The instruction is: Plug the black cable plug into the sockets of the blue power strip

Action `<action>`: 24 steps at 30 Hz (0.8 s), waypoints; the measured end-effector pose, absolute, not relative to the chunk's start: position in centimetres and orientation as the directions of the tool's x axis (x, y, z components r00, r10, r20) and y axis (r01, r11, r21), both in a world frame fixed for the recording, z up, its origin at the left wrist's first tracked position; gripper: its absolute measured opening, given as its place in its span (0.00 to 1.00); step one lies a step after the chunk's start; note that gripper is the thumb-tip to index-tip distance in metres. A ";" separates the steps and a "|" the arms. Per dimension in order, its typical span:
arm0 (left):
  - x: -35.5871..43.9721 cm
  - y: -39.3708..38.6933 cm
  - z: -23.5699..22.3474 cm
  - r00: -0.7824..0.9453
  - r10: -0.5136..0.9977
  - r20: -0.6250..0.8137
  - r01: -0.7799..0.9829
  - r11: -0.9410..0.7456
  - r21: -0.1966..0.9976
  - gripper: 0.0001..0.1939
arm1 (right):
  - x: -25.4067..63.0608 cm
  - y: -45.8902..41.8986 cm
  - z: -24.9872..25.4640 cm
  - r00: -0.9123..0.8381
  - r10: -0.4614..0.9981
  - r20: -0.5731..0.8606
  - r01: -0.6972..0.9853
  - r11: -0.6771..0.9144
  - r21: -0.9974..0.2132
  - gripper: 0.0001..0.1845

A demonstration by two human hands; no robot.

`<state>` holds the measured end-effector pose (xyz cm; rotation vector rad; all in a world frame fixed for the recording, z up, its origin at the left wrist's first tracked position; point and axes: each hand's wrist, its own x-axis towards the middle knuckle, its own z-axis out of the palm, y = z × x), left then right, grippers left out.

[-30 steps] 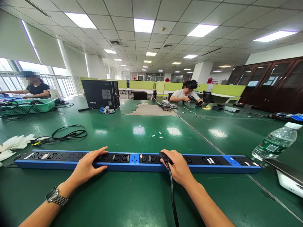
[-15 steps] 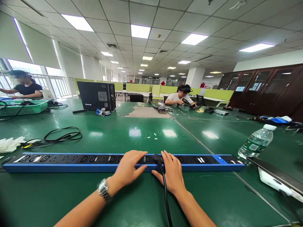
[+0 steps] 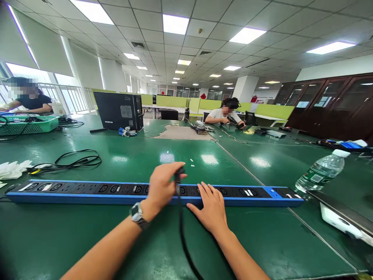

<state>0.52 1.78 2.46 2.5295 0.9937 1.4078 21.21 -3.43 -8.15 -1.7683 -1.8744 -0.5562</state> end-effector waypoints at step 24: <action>-18.0 3.5 -2.8 0.498 0.760 0.416 0.731 -0.627 0.270 0.42 | 14.4 -3.2 -5.7 -0.074 0.766 0.638 0.944 0.260 -0.203 0.34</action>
